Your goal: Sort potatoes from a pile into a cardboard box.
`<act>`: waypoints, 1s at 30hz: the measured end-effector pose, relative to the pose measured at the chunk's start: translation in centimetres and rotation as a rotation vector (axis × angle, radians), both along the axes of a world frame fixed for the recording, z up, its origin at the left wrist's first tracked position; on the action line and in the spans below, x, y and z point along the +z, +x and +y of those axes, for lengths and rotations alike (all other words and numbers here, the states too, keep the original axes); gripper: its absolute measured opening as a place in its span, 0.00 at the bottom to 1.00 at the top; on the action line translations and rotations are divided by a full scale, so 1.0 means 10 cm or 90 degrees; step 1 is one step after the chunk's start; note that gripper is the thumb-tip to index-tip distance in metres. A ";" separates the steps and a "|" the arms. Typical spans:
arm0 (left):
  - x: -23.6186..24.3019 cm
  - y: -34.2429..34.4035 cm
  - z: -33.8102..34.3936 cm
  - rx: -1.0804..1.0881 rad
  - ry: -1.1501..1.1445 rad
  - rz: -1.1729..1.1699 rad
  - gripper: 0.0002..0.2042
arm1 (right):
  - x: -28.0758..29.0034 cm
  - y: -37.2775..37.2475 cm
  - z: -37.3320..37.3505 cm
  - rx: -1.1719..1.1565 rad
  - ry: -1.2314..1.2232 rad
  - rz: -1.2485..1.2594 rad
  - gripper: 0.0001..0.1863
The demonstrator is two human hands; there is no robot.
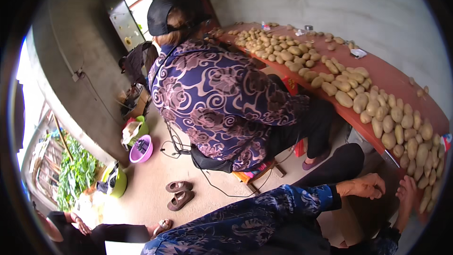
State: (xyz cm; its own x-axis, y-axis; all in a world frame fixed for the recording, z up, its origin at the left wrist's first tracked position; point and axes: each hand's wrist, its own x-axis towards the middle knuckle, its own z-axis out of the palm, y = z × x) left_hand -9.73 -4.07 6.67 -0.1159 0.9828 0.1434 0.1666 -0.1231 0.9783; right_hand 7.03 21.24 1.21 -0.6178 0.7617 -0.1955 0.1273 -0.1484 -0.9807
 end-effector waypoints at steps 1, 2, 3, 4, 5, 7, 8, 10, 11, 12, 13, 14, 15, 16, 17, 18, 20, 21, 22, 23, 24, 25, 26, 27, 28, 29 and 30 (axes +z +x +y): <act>0.00 -0.04 -0.04 0.009 -0.043 -0.056 0.12 | 0.00 -0.05 -0.02 0.018 -0.016 -0.030 0.18; 0.01 -0.05 -0.08 0.011 -0.052 -0.114 0.11 | -0.04 -0.05 -0.06 0.027 0.008 -0.023 0.18; 0.01 -0.08 -0.12 0.017 -0.020 -0.135 0.11 | -0.07 -0.07 -0.07 0.017 0.030 -0.018 0.18; 0.01 -0.11 -0.15 0.017 -0.025 -0.130 0.11 | -0.10 -0.08 -0.06 0.003 0.031 -0.033 0.18; 0.02 -0.14 -0.17 0.022 -0.058 -0.106 0.11 | -0.15 -0.06 -0.05 0.009 0.020 -0.046 0.18; 0.04 -0.25 -0.20 0.030 -0.038 -0.125 0.11 | -0.24 -0.06 0.04 -0.002 0.020 -0.063 0.18; 0.05 -0.29 -0.22 0.057 -0.090 -0.102 0.11 | -0.30 -0.04 0.09 -0.004 0.023 -0.070 0.18; 0.07 -0.40 -0.24 0.041 -0.042 -0.185 0.12 | -0.41 0.05 0.23 -0.004 0.021 -0.081 0.18; 0.08 -0.46 -0.25 0.047 -0.055 -0.231 0.13 | -0.43 0.09 0.32 0.030 -0.008 -0.079 0.19; 0.08 -0.51 -0.26 0.035 -0.054 -0.263 0.13 | -0.46 0.13 0.40 0.070 -0.059 -0.090 0.19; 0.08 -0.55 -0.27 0.029 -0.036 -0.278 0.13 | -0.48 0.18 0.46 0.064 -0.040 -0.084 0.19; 0.07 -0.59 -0.28 0.021 -0.037 -0.329 0.14 | -0.48 0.21 0.50 0.069 -0.020 -0.109 0.19; 0.05 -0.62 -0.30 0.029 -0.060 -0.373 0.14 | -0.47 0.22 0.50 0.079 -0.019 -0.148 0.20; 0.03 -0.64 -0.32 0.030 -0.075 -0.399 0.14 | -0.45 0.22 0.47 0.079 -0.004 -0.138 0.20; 0.01 -0.65 -0.33 0.003 -0.039 -0.413 0.14 | -0.42 0.23 0.40 0.042 0.015 -0.114 0.19; -0.01 -0.65 -0.34 -0.025 -0.018 -0.475 0.14 | -0.36 0.23 0.30 0.016 0.019 -0.111 0.19; -0.05 -0.67 -0.35 -0.052 0.001 -0.539 0.14 | -0.21 0.20 0.08 0.021 0.064 -0.047 0.18; -0.05 -0.68 -0.34 -0.075 0.013 -0.554 0.14 | -0.11 0.19 -0.02 0.061 0.092 0.008 0.17; -0.05 -0.70 -0.33 -0.080 -0.006 -0.564 0.14 | -0.01 0.19 -0.12 0.030 0.094 -0.005 0.17; -0.05 -0.72 -0.32 -0.101 0.021 -0.568 0.14 | 0.08 0.18 -0.21 0.037 0.125 0.034 0.15; -0.04 -0.73 -0.32 -0.120 0.033 -0.594 0.14 | 0.18 0.15 -0.26 0.076 0.145 0.069 0.14; -0.04 -0.73 -0.32 -0.117 0.018 -0.618 0.14 | 0.29 0.10 -0.27 0.047 0.152 0.070 0.14; -0.03 -0.74 -0.32 -0.137 0.042 -0.623 0.14 | 0.40 0.05 -0.26 0.135 0.211 0.029 0.13; -0.02 -0.73 -0.31 -0.142 0.041 -0.634 0.15 | 0.51 -0.01 -0.24 0.231 0.270 -0.025 0.12; -0.01 -0.71 -0.29 -0.130 0.013 -0.643 0.15 | 0.61 -0.09 -0.23 0.218 0.269 -0.015 0.12; 0.00 -0.69 -0.28 -0.147 0.038 -0.646 0.15 | 0.72 -0.20 -0.23 0.239 0.291 0.044 0.12; 0.01 -0.67 -0.27 -0.154 0.036 -0.646 0.15 | 0.84 -0.31 -0.24 0.281 0.310 0.082 0.11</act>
